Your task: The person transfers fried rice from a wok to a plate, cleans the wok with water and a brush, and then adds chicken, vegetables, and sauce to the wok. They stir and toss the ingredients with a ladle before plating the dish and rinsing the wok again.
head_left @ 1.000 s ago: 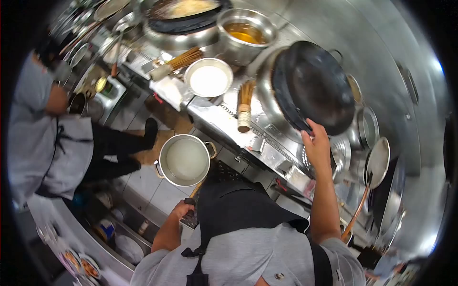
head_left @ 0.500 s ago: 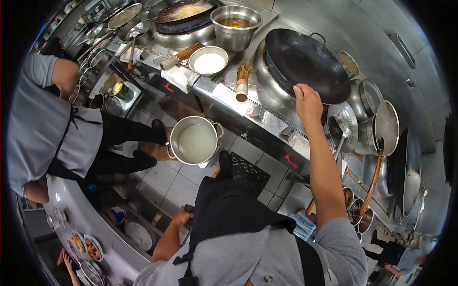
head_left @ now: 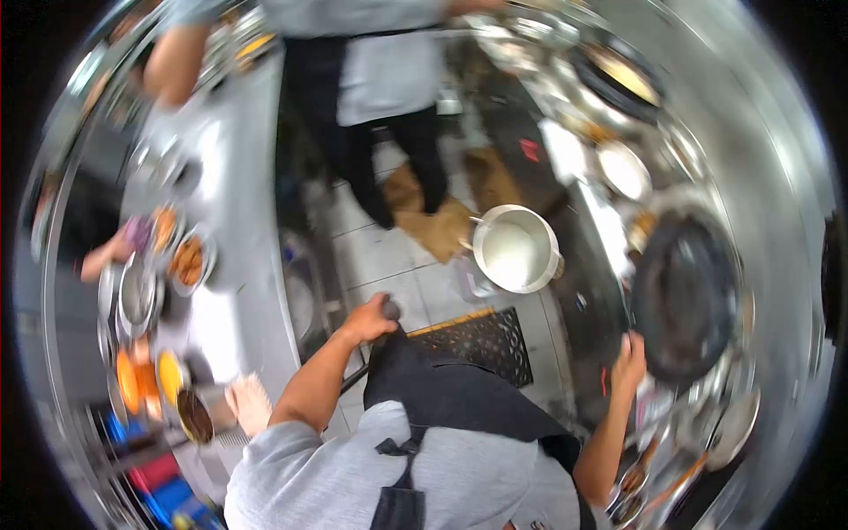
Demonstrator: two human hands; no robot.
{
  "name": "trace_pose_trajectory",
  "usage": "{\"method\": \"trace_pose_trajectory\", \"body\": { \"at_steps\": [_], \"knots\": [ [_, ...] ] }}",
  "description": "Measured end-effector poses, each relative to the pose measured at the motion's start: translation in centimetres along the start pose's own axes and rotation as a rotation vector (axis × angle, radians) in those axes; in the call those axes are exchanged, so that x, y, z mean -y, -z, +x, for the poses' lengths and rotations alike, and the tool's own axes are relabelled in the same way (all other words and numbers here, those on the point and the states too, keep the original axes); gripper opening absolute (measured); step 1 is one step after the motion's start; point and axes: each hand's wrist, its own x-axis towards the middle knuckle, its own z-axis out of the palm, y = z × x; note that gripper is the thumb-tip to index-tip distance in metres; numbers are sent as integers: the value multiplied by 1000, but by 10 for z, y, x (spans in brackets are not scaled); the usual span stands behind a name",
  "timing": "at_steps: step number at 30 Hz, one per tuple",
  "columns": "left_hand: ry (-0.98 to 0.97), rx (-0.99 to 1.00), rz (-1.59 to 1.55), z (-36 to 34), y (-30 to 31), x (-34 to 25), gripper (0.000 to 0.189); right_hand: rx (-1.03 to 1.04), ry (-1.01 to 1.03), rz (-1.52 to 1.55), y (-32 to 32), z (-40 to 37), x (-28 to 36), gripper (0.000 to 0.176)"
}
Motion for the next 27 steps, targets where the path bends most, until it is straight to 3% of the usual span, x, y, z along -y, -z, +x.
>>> {"method": "trace_pose_trajectory", "body": {
  "at_steps": [2, 4, 5, 6, 7, 9, 11, 13, 15, 18, 19, 23, 24, 26, 27],
  "knots": [
    [-44, -42, -13, -14, 36, -6, 87, 64, -101, -54, -9, -10, 14, 33],
    [-59, -83, -32, -39, 72, -2, 87, 113, -10, -168, -11, 7, -14, 34],
    [-99, -127, -35, -47, 83, 5, 85, 227, 5, -347, -3, 21, -16, 34],
    [-151, -166, -32, -52, 95, 15, 84, 268, -47, -544, 7, 33, 21, 34],
    [-193, -211, -33, -57, 102, 29, 83, 103, 69, -587, 0, 46, 31, 34],
    [-291, -300, -22, -63, 114, 52, 80, 88, 150, -360, -17, 93, 69, 35],
    [-377, -414, -40, -64, 116, 75, 83, 265, 113, 45, -60, 132, 136, 36],
    [-478, -491, -96, -62, 114, 82, 84, 395, 349, 51, -124, 144, 237, 34],
    [-510, -547, -109, -63, 114, 85, 87, 563, 545, 100, -187, 113, 364, 34],
    [-519, -595, -129, -62, 110, 90, 88, 925, 674, 232, -252, 33, 520, 32],
    [-511, -591, -122, -62, 112, 90, 88, 1059, 742, 341, -280, 11, 551, 31],
    [-466, -593, -120, -65, 114, 87, 88, 1178, 1027, 262, -339, -85, 662, 36],
    [-459, -608, -133, -65, 113, 86, 88, 1260, 1005, 355, -369, -104, 673, 37],
    [-452, -623, -163, -64, 109, 88, 86, 1519, 774, 331, -364, -143, 712, 36],
    [-439, -628, -168, -63, 107, 88, 86, 1551, 716, 265, -365, -160, 726, 34]
  ]
}}
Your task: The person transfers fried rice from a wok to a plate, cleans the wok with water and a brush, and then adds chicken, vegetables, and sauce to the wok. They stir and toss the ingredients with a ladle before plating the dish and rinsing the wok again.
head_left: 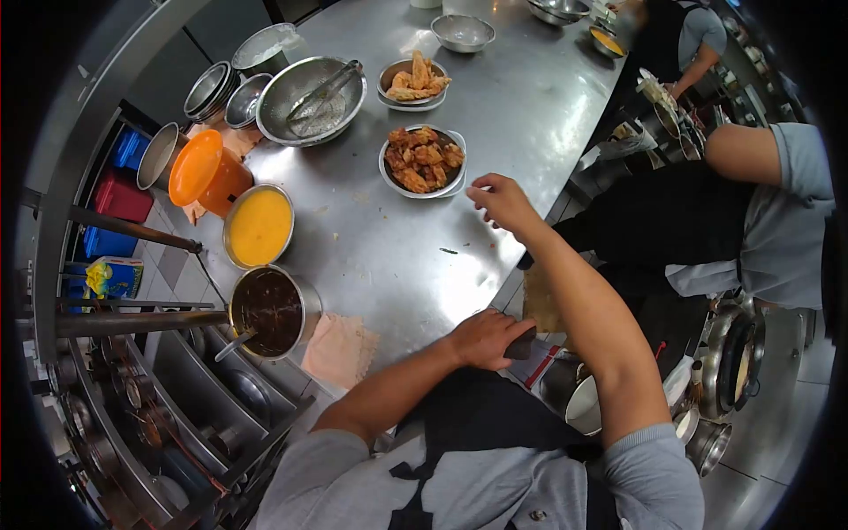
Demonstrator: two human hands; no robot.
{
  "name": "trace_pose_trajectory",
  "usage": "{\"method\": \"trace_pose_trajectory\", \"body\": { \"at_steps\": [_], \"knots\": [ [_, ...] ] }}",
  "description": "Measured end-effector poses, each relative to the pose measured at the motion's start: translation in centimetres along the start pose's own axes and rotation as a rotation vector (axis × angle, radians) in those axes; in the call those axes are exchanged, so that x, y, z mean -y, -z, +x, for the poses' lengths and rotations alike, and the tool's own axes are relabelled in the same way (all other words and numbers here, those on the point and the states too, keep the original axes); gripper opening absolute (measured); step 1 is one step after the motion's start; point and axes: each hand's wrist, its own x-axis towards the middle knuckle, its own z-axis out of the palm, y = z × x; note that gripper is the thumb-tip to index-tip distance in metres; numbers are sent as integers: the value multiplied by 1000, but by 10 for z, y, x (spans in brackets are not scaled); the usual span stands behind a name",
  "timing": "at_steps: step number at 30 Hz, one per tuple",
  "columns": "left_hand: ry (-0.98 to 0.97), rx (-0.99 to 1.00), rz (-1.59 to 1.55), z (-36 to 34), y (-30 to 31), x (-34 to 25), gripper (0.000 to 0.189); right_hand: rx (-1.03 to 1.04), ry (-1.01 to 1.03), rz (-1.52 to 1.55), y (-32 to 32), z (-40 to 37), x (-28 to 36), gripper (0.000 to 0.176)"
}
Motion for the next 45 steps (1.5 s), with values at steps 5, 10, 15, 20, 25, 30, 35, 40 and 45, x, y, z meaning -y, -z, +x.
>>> {"method": "trace_pose_trajectory", "body": {
  "at_steps": [5, 10, 15, 20, 25, 30, 35, 40, 45],
  "knots": [
    [51, 30, -10, 1, 4, -3, 86, -42, -115, 58, -36, 54, 7, 30],
    [43, 27, -24, 0, 7, -7, 80, -77, -187, 336, -40, 56, 18, 23],
    [31, 58, -71, 4, 9, -7, 69, -150, -126, 579, -49, 55, 23, 16],
    [25, 88, -56, 6, 7, -6, 61, -54, -85, 866, -47, 27, 18, 19],
    [68, 107, -40, 8, 17, -16, 75, 8, 85, 980, -12, -25, 15, 20],
    [-2, 119, 9, 4, 8, -9, 85, -110, 194, 987, 53, -118, -27, 29],
    [9, 217, 24, 9, 12, -15, 86, -480, 232, 1070, 91, -269, -107, 42],
    [-1, 178, 83, 12, 7, -20, 85, -1058, 191, 1088, 81, -451, -206, 38],
    [130, 222, 198, 17, -6, -25, 89, -1640, 171, 1064, 32, -637, -300, 19]
  ]
}}
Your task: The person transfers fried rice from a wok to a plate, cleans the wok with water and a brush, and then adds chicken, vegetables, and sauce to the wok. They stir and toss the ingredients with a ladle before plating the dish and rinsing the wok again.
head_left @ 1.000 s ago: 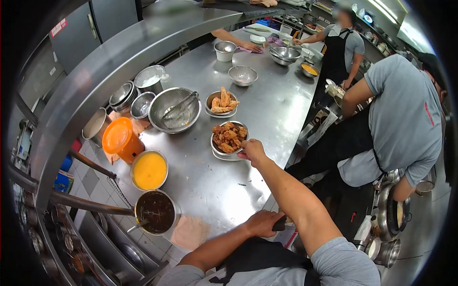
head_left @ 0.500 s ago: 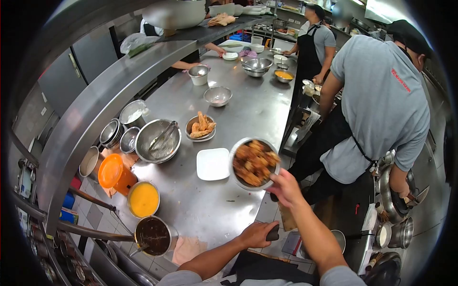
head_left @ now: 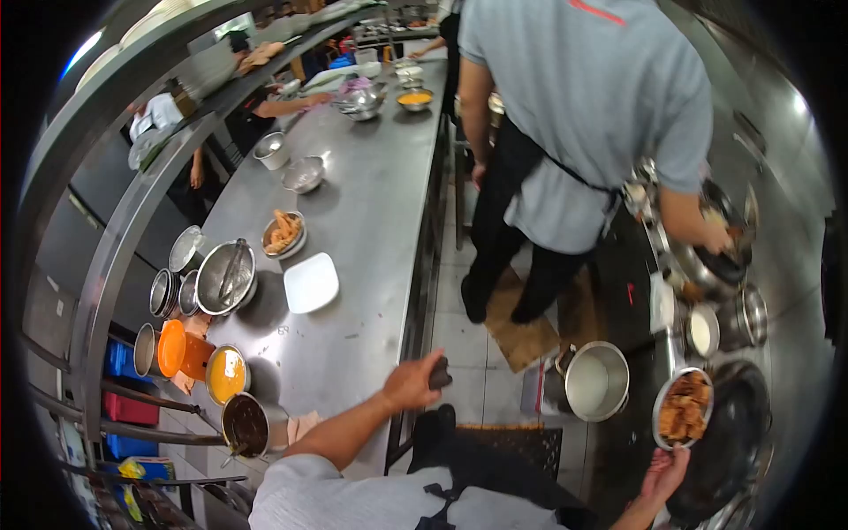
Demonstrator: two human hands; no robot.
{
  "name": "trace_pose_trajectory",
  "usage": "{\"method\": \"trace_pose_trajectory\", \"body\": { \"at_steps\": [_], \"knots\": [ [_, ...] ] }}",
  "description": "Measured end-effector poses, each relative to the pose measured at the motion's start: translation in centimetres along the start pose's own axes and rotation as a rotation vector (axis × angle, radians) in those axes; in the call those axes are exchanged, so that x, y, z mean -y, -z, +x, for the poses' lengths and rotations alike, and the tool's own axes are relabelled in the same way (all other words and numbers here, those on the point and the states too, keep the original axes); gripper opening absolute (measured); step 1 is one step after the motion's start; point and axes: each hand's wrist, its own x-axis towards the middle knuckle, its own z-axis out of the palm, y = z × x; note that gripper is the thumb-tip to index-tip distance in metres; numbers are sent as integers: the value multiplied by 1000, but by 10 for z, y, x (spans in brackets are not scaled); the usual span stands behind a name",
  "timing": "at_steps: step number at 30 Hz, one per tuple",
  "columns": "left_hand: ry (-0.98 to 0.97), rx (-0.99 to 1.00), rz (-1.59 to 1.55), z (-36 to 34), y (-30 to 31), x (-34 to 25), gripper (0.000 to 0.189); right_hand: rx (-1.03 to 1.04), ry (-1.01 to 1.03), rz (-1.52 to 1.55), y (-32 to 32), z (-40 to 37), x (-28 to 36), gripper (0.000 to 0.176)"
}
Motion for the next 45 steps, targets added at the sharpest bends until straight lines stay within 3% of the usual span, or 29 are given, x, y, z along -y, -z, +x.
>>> {"method": "trace_pose_trajectory", "body": {
  "at_steps": [3, 5, 7, 8, 9, 10, 11, 13, 14, 15, 17, 20, 24, 28, 33, 36, 41, 43, 45],
  "knots": [
    [120, -37, 106, 5, -5, -21, 89, -201, 161, -51, 113, -6, 49, 16],
    [276, -119, 47, 9, -30, -23, 87, -411, 255, -149, 169, -14, 82, 21],
    [420, -187, -78, 11, -65, -22, 85, -485, 254, -252, 233, -13, 104, 29],
    [436, -180, -219, 10, -94, 0, 88, -560, 266, -283, 197, -22, 128, 33],
    [376, -205, -376, 6, -121, 10, 86, -620, 250, -351, 212, -20, 138, 33],
    [474, -101, -418, -2, -134, 0, 81, -595, 255, -458, 237, -8, 140, 28],
    [454, -71, -548, -16, -142, -36, 76, -571, 264, -564, 264, 4, 143, 24],
    [473, 71, -523, -34, -168, -50, 72, -573, 356, -721, 243, 17, 152, 15],
    [437, 123, -386, -43, -178, -59, 70, -580, 424, -1262, 267, 38, 152, 26],
    [407, 153, -251, -54, -184, -68, 68, -560, 579, -1475, 272, 49, 151, 24],
    [399, 191, -101, -76, -192, -69, 68, -556, 612, -1556, 263, 64, 150, 20],
    [502, 248, 22, -98, -194, -62, 69, -545, 483, -1648, 246, 73, 161, 16],
    [605, 260, 81, -124, -180, -37, 69, -545, 829, -1641, 236, 77, 188, 14],
    [690, 212, 99, -141, -179, -16, 68, -602, 989, -1615, 226, 78, 189, 11],
    [713, 176, 78, -148, -195, -8, 66, -356, 420, -1880, 292, 115, 89, 9],
    [674, 139, 41, -153, -210, -10, 65, -497, 322, -1800, 289, 122, 97, 16],
    [620, 151, -84, -159, -202, -37, 59, -690, 540, -1509, 301, 143, 132, 19],
    [632, 136, -118, -159, -195, -43, 59, -682, 546, -1176, 314, 161, 144, 16],
    [674, 144, -177, -160, -186, -47, 62, -601, 577, -572, 294, 158, 154, 11]
  ]
}}
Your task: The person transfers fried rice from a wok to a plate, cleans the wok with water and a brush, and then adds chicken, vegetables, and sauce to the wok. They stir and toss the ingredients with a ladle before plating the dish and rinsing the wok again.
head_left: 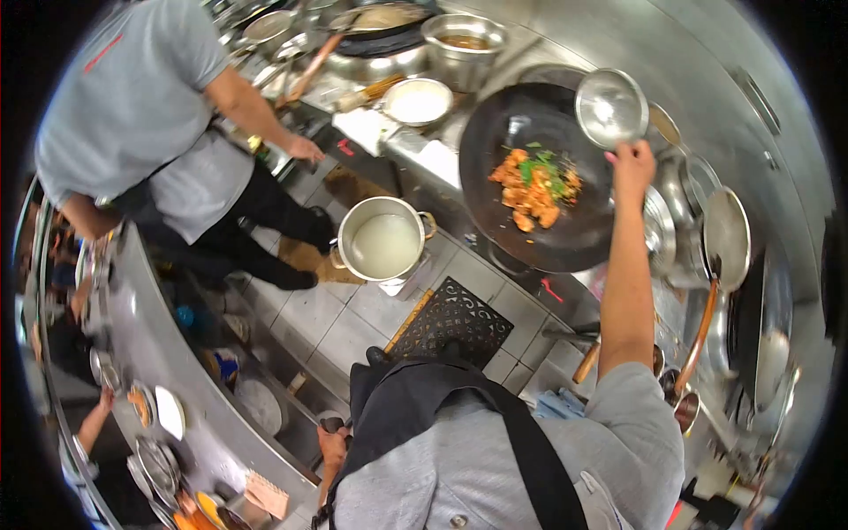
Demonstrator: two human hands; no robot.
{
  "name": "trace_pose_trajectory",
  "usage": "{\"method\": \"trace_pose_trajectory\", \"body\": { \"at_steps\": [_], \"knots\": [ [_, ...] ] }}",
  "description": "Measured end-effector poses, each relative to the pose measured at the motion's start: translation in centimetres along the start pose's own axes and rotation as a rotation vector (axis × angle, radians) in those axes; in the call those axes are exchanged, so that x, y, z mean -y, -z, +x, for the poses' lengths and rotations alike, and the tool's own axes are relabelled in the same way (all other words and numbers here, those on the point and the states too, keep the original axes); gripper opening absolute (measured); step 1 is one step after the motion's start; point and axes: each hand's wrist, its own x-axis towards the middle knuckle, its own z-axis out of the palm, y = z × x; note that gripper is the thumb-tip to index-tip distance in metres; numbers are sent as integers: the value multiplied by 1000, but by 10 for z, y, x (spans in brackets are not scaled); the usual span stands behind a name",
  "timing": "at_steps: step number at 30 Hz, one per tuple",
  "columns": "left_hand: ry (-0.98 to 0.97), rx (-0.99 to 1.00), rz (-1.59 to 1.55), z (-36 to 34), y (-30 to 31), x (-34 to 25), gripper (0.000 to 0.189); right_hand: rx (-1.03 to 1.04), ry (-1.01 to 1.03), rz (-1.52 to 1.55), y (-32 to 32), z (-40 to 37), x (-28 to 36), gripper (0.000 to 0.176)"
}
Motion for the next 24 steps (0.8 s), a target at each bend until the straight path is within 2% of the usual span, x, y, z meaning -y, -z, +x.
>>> {"method": "trace_pose_trajectory", "body": {
  "at_steps": [2, 4, 5, 6, 7, 8, 9, 10, 12, 14, 16, 18, 20, 23, 24],
  "knots": [
    [73, 18, -101, -4, 12, -12, 69, 22, -81, 282, -22, -25, 43, 8],
    [-56, -57, -37, 4, 18, -5, 82, 203, -184, 387, -53, -59, 71, 26],
    [-79, -66, 23, 21, 18, 8, 92, 316, -248, 341, -72, -73, 63, 28],
    [-72, -8, -30, 38, 19, 20, 94, 446, -280, 353, -97, -101, 71, 27],
    [-120, -62, 97, 42, 23, 12, 95, 564, -327, 389, -124, -137, 79, 28],
    [-66, -44, 67, 44, 31, -4, 98, 688, -430, 281, -155, -169, 78, 20],
    [-107, -86, 37, 52, 33, -5, 100, 835, -496, 332, -193, -208, 70, 15],
    [-94, -76, -20, 53, 39, -12, 99, 984, -582, 335, -224, -252, 67, 15],
    [-118, -103, -40, 62, 44, -27, 96, 1239, -626, 171, -284, -346, 71, 20],
    [-112, -81, -56, 62, 47, -45, 93, 1526, -648, 84, -319, -430, 110, 23],
    [-110, -43, -104, 64, 54, -52, 92, 1794, -552, 71, -341, -500, 156, 18],
    [-93, -30, -169, 61, 62, -59, 92, 1965, -604, 196, -345, -543, 205, 16],
    [-71, -14, -212, 63, 69, -63, 92, 1966, -458, 313, -336, -562, 255, 19],
    [-95, -28, -286, 68, 74, -55, 91, 2022, -116, 265, -337, -557, 252, 24],
    [-92, -14, -300, 71, 78, -56, 91, 2071, -184, 220, -336, -550, 240, 27]
  ]
}}
